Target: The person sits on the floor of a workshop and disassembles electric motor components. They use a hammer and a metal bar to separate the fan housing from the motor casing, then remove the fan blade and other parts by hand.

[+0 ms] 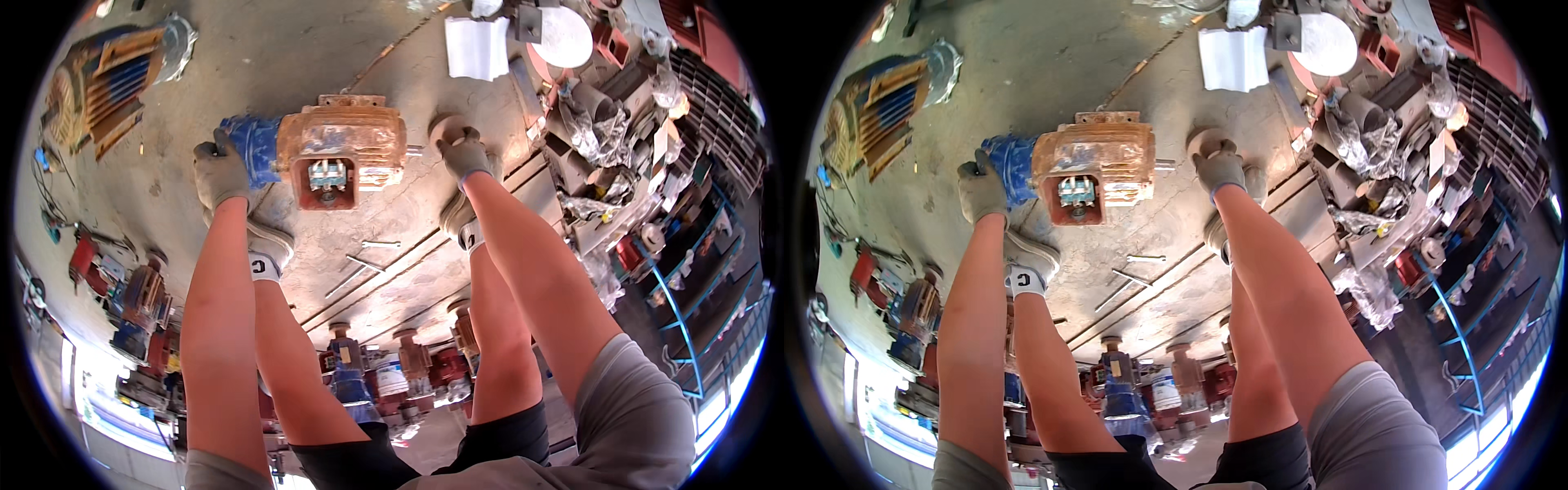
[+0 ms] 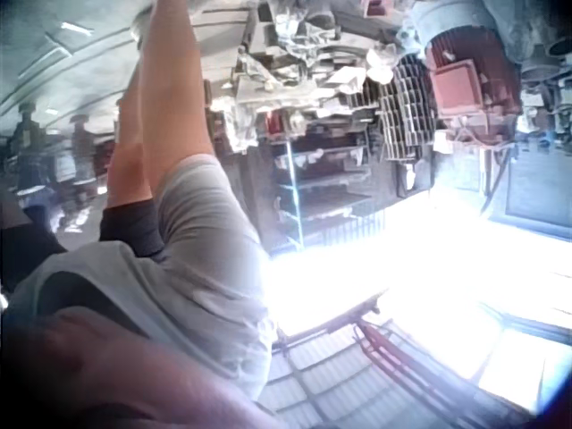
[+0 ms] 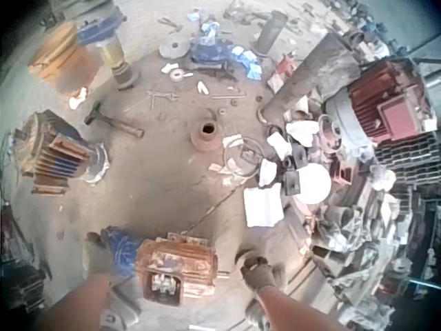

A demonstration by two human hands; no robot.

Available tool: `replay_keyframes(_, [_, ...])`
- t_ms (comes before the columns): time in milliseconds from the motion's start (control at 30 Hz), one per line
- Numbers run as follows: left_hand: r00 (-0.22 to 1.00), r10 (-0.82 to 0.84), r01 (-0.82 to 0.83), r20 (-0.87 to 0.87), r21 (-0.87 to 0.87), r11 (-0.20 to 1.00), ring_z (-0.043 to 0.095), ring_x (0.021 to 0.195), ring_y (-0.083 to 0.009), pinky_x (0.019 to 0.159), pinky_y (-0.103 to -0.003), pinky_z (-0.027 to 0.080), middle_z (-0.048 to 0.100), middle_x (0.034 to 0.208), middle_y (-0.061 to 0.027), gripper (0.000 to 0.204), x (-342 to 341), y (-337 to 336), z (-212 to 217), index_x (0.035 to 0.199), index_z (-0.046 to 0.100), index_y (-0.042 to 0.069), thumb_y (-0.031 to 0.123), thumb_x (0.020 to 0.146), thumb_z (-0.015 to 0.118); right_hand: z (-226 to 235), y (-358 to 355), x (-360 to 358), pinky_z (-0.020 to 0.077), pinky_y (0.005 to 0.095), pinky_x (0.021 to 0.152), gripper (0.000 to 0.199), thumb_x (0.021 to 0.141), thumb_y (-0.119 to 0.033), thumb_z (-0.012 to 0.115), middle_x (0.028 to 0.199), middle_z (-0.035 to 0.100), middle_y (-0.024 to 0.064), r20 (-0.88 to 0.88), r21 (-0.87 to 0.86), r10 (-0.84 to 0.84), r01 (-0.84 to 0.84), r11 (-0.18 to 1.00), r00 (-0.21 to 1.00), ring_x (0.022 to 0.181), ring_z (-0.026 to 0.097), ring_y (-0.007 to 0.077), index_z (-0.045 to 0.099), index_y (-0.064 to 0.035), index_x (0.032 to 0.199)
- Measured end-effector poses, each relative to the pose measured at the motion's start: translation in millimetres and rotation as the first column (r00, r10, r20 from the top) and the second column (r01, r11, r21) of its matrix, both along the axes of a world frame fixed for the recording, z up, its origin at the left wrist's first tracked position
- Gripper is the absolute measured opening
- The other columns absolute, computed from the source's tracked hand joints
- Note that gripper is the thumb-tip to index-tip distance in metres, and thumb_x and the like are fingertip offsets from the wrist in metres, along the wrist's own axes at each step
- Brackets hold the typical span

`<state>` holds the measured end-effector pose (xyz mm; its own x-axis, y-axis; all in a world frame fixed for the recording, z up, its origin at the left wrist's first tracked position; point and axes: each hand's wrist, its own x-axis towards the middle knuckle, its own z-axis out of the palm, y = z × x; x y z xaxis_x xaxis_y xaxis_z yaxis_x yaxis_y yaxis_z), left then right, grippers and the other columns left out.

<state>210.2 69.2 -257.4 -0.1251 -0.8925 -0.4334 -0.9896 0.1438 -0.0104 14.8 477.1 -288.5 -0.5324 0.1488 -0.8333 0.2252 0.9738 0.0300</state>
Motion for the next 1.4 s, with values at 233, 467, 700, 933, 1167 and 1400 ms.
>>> replay_keyframes(233, [0.994,-0.05,0.046,0.097,0.04,0.998,0.075,0.114,-0.0443,0.095,-0.057,0.058,0.078,0.123,-0.0221,0.062,-10.1,8.0,-8.3,0.126,0.068,0.005,0.06,0.113,0.041,-23.2,69.0,-46.0,0.0509,0.0501,0.114,0.058,0.104,-0.05,0.063,0.157,0.052,0.0158,-0.132,0.008,0.4,-0.402,0.915,0.907,0.133,0.061,0.0441,0.063,-0.0089,0.145])
replay_keyframes(467, [0.989,-0.042,0.038,0.144,0.032,0.999,0.074,0.111,-0.0462,0.092,-0.059,0.057,0.078,0.12,-0.021,0.057,-5.1,9.8,10.5,0.126,0.065,0.013,0.062,0.112,0.04,35.3,8.7,-50.4,0.0566,0.0486,0.106,0.054,0.099,-0.032,0.067,0.129,0.072,0.0262,-0.207,0.057,0.451,-0.449,0.892,0.868,0.125,0.07,0.0417,0.063,-0.0004,0.142])
replay_keyframes(700, [0.996,-0.063,0.065,-0.071,0.028,0.997,0.074,0.107,-0.0471,0.091,-0.056,0.058,0.078,0.11,-0.0242,0.055,13.8,-0.7,-6.8,0.121,0.066,0.013,0.062,0.111,0.045,-8.7,-68.5,21.7,0.0579,0.049,0.105,0.039,0.104,-0.026,0.056,0.138,0.074,0.0154,0.178,-0.24,0.613,-0.571,0.785,0.769,0.128,0.071,0.0369,0.076,-0.0141,0.135])
replay_keyframes(933, [0.971,0.083,-0.031,-0.222,0.229,0.973,0.074,0.105,-0.0471,0.093,-0.053,0.054,0.075,0.106,-0.0325,0.076,-8.7,6.2,-19.9,0.114,0.067,-0.004,0.069,0.106,0.051,-79.9,-6.7,22.9,0.06,0.0468,0.097,0.037,0.095,-0.041,0.066,0.126,0.079,0.016,0.165,-0.28,0.518,-0.464,0.84,0.839,0.116,0.076,0.0391,0.084,-0.0149,0.115])
replay_keyframes(1167, [0.892,0.042,0.117,-0.449,0.319,0.941,0.077,0.096,-0.0438,0.086,-0.049,0.058,0.078,0.102,-0.0307,0.054,-29.2,70.2,-8.3,0.113,0.07,-0.005,0.049,0.107,0.065,39.7,77.0,51.4,0.0602,0.0436,0.094,0.046,0.099,-0.047,0.065,0.126,0.078,0.0179,0.469,-0.184,0.356,-0.305,0.935,0.809,0.113,0.076,0.0335,0.077,-0.0145,0.128])
replay_keyframes(1400, [0.933,-0.034,0.246,-0.359,0.563,0.789,0.071,0.115,-0.0479,0.1,-0.054,0.056,0.074,0.118,-0.0317,0.044,-90.3,168.2,-26.1,0.119,0.067,0.003,0.045,0.105,0.067,155.6,148.7,44.9,0.0627,0.0525,0.093,0.034,0.1,-0.038,0.061,0.117,0.079,0.0239,0.345,-0.17,0.766,-0.767,0.619,0.542,0.112,0.076,0.0398,0.08,-0.0137,0.114])
